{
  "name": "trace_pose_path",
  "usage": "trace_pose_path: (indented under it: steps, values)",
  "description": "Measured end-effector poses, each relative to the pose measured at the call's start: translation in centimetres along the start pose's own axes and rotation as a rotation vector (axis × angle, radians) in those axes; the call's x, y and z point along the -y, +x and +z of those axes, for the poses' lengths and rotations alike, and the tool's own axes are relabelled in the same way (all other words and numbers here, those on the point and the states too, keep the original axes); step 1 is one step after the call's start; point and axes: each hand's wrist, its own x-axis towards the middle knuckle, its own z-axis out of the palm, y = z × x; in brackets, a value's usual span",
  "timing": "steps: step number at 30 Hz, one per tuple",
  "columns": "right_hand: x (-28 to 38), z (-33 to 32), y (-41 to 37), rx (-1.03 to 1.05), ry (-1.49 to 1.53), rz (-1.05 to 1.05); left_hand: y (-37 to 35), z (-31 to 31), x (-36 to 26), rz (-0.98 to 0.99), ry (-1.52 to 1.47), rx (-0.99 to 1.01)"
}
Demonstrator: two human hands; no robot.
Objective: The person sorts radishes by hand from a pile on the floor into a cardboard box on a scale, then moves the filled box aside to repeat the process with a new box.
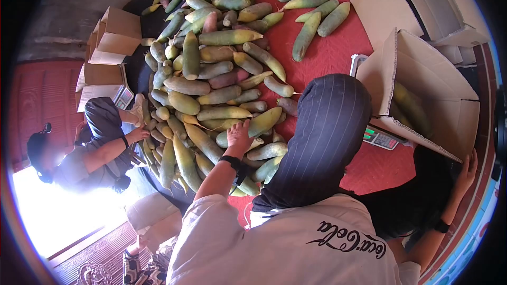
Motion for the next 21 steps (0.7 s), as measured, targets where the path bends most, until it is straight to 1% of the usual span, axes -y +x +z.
trace_pose_path:
  steps: [1, 2, 5, 6, 9, 11, 12, 13, 15, 17, 20, 21]
  values:
    - [0.0, 0.0, 0.0, -0.007, -0.013, -0.004, -0.3, 0.1, 0.4, -0.021, 0.032, -0.011]
    - [0.0, 0.0, 0.1, -0.013, -0.027, -0.007, 0.0, 1.0, 1.2, -0.032, -0.008, -0.047]
    - [1.4, 0.3, -0.1, -0.033, -0.095, 0.014, 1.6, -0.2, 2.2, -0.077, -0.022, -0.060]
    - [1.5, 0.3, -0.1, -0.031, -0.098, 0.014, 2.6, 0.2, 3.1, -0.052, -0.046, -0.206]
    - [1.3, -0.1, 0.2, -0.055, -0.171, -0.026, 5.1, -3.0, 4.0, -0.066, 0.030, -0.253]
    - [1.1, -0.4, 0.2, -0.082, -0.249, -0.058, 7.3, -3.9, 4.8, -0.113, 0.096, -0.242]
    - [1.2, -0.4, 0.1, -0.086, -0.256, -0.058, 8.4, -4.3, 5.3, -0.141, 0.076, -0.199]
    - [1.2, -0.5, 0.1, -0.081, -0.256, -0.056, 9.1, -4.5, 5.6, -0.134, 0.073, -0.197]
    - [1.1, -0.6, 0.1, -0.077, -0.260, -0.054, 10.2, -4.4, 6.3, -0.147, 0.092, -0.251]
    - [0.7, -0.7, 0.2, -0.078, -0.289, -0.096, 10.7, -3.6, 6.6, -0.139, 0.103, -0.272]
    - [0.9, -0.6, 0.3, -0.077, -0.333, -0.099, 9.9, -4.6, 5.5, -0.145, 0.148, -0.276]
    - [0.9, -0.6, 0.4, -0.077, -0.336, -0.099, 9.6, -5.3, 4.8, -0.168, 0.166, -0.245]
